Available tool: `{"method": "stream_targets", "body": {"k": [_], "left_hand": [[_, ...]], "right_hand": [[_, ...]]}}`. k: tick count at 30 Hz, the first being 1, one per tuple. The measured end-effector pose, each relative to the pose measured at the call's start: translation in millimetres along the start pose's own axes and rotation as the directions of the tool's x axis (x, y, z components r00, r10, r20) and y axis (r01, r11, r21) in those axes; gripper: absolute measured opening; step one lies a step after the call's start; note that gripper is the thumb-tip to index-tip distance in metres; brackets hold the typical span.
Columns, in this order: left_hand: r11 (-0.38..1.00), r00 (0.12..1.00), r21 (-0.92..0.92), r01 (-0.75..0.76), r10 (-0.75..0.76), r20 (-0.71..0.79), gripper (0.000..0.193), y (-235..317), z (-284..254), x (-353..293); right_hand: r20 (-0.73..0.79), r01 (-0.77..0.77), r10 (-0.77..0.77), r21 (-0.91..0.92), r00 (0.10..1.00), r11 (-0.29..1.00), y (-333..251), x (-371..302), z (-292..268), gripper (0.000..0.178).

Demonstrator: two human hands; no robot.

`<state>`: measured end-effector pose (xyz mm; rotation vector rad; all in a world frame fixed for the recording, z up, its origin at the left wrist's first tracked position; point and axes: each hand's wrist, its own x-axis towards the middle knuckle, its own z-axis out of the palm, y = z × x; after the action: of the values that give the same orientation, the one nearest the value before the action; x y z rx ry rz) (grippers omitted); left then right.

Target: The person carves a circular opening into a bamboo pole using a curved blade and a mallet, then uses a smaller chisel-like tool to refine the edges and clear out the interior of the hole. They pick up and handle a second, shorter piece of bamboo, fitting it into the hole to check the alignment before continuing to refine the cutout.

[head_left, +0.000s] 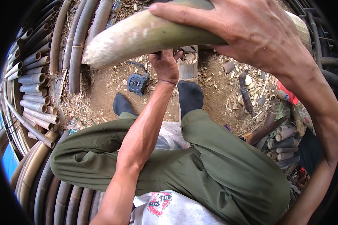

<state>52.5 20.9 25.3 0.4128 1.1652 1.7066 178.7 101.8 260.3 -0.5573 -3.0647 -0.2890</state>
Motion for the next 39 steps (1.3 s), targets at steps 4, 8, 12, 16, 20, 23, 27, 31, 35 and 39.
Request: {"method": "stream_targets", "body": {"k": [4, 8, 12, 16, 20, 23, 27, 31, 35, 39], "left_hand": [[0.705, 0.92, 0.595, -0.387, 0.251, 0.301, 0.025, -15.2, -15.0, 1.9], [0.473, 0.783, 0.637, -0.609, 0.484, 0.39, 0.034, -38.8, -17.8, 16.8], [-0.055, 0.755, 0.807, -0.589, 0.317, 0.573, 0.034, -33.0, -18.6, 14.7], [0.012, 0.731, 0.756, -0.654, 0.266, 0.628, 0.027, -23.4, -10.1, 8.6], [0.72, 0.843, 0.564, -0.404, 0.054, 0.535, 0.026, 17.0, 25.5, 5.8], [0.758, 0.932, 0.582, -0.295, 0.093, 0.351, 0.026, 17.4, 17.0, 0.5], [0.731, 0.946, 0.636, -0.25, 0.043, 0.322, 0.03, 13.1, 7.0, 0.3], [0.797, 0.782, 0.529, -0.292, -0.12, 0.612, 0.027, 37.5, 32.0, 24.3], [0.473, 0.529, 0.551, -0.687, -0.194, 0.826, 0.038, 62.6, 75.8, 37.8], [0.369, 0.326, 0.409, -0.835, -0.269, 0.907, 0.044, 49.7, 103.6, 35.6]], "right_hand": [[-0.179, 0.025, 0.015, 0.217, 0.984, 0.976, -13.0, -6.7, -12.7, 0.073], [0.178, -0.092, 0.082, 0.048, 0.981, 0.995, -13.3, -17.5, -7.0, 0.069], [0.069, -0.074, 0.055, 0.312, 0.996, 0.947, -5.9, -29.5, -27.4, 0.082], [0.001, -0.343, 0.346, 0.132, 0.938, 0.93, -36.1, -50.1, 23.0, 0.097], [0.359, -0.613, 0.51, 0.289, 0.781, 0.735, -26.1, -66.2, 7.8, 0.091], [0.145, -0.605, 0.637, 0.524, 0.757, 0.6, -36.4, -111.9, 24.4, 0.093], [0.202, -0.591, 0.772, 0.763, 0.602, 0.261, -63.9, -157.2, 17.1, 0.095], [0.213, -0.543, 0.845, 0.833, 0.49, 0.105, -88.8, -204.2, 23.4, 0.095], [0.23, -0.437, 0.899, 0.898, 0.373, -0.048, -114.7, -234.2, 43.5, 0.094], [0.202, -0.408, 0.927, 0.911, 0.317, -0.059, -123.0, -252.3, 56.7, 0.092]]}}
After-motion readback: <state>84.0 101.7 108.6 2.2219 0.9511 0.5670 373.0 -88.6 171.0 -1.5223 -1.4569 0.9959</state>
